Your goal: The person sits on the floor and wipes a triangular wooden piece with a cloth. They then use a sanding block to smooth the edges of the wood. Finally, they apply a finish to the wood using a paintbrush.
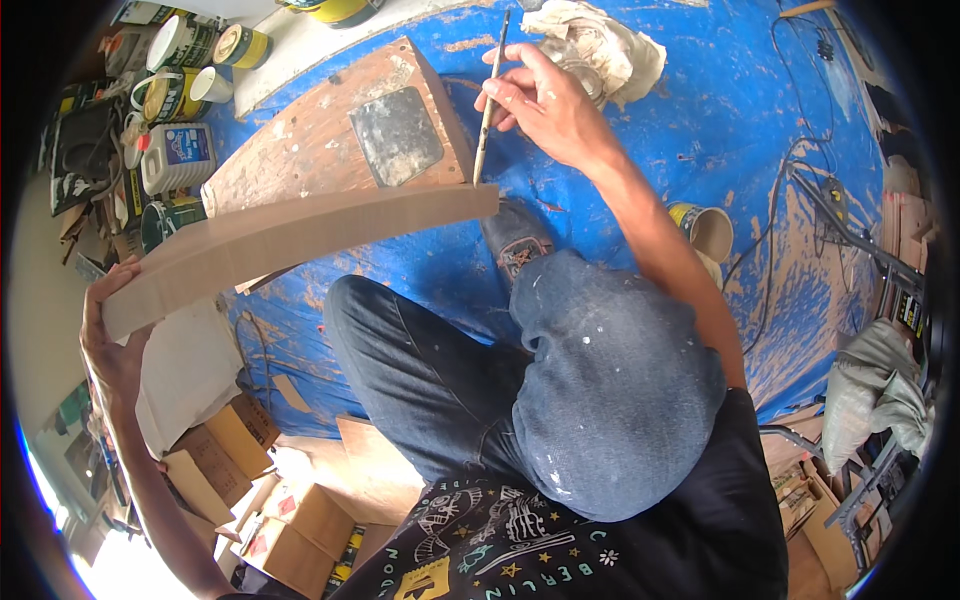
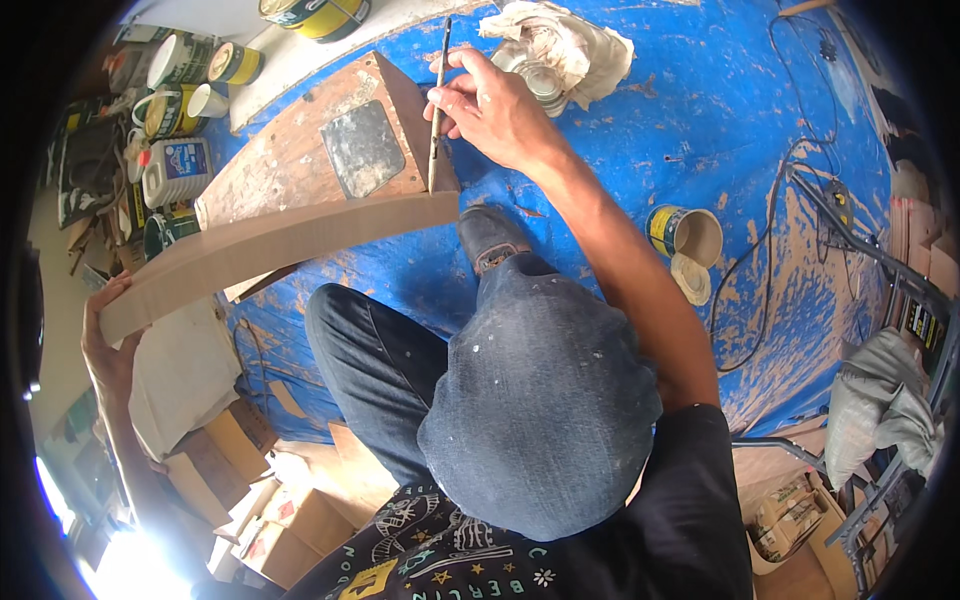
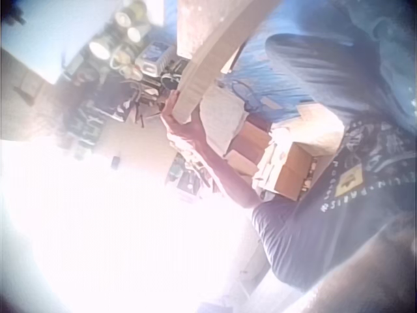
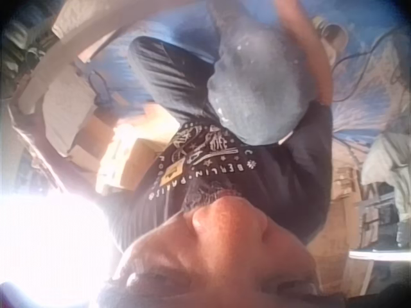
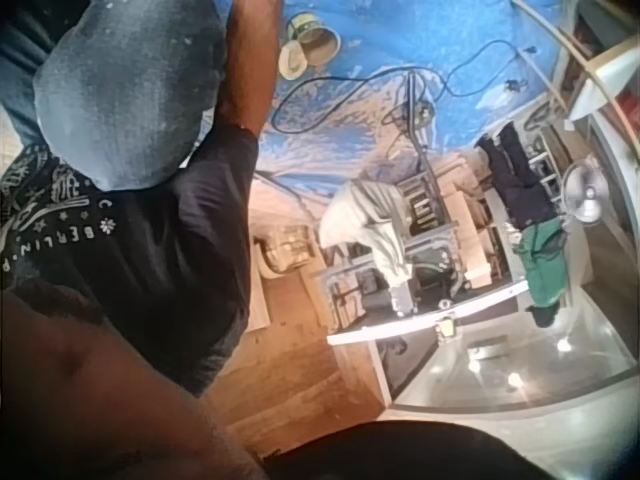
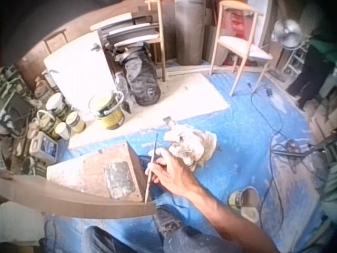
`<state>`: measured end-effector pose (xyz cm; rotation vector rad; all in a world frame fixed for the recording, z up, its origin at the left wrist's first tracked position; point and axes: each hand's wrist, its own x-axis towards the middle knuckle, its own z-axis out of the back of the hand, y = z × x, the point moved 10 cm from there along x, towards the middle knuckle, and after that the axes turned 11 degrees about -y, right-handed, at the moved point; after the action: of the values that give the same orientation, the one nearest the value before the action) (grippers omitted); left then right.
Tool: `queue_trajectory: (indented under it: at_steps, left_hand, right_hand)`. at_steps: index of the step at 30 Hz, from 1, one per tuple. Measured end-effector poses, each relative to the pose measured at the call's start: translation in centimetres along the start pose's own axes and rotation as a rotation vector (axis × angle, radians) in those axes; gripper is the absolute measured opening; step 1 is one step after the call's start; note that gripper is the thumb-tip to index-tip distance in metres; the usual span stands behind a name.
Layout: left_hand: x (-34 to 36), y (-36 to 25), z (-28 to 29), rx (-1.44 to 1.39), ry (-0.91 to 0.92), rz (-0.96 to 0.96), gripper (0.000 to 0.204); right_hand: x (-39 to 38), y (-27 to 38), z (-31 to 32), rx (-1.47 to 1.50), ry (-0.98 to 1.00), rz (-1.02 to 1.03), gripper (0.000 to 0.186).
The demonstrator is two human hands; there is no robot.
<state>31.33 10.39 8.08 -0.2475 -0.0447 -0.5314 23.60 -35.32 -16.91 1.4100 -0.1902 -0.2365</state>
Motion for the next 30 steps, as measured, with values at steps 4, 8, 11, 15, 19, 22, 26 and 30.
queue_trajectory:
  at_steps: [4, 8, 11, 15, 19, 22, 26, 30]
  left_hand:
    - [-0.02, 0.1, -0.03, -0.028, 0.008, -0.036, 0.063]
    - [0.08, 0.03, -0.12, -0.02, 0.004, -0.038, 0.063]
    - [-0.19, -0.03, -0.04, -0.019, -0.003, -0.012, 0.062]
    - [-0.12, -0.03, -0.09, -0.035, 0.0, -0.015, 0.062]
    - [-0.08, -0.11, -0.06, -0.014, 0.005, -0.042, 0.062]
    - [-0.12, -0.18, -0.18, -0.019, 0.009, -0.028, 0.062]
    - [0.04, -0.15, -0.26, -0.048, 0.013, -0.012, 0.062]
    - [-0.02, -0.23, -0.32, -0.043, 0.013, -0.022, 0.06]
  right_hand:
    - [0.24, 0.67, -0.55, 0.016, -0.028, 0.087, 0.03]
    - [0.58, 0.5, 0.01, 0.051, -0.046, 0.101, 0.031]
    - [0.27, 0.06, -0.26, 0.01, 0.009, 0.025, 0.03]
    - [0.3, 0.45, -0.59, 0.042, -0.027, 0.099, 0.03]
    - [0.23, 0.38, -0.28, 0.038, -0.015, 0.062, 0.029]
    - [-0.19, 0.53, -0.53, 0.021, 0.008, 0.036, 0.03]
    - [0.15, 0.75, -0.35, 0.043, -0.045, 0.132, 0.027]
    - [0.29, 0.69, -0.13, 0.064, -0.045, 0.106, 0.028]
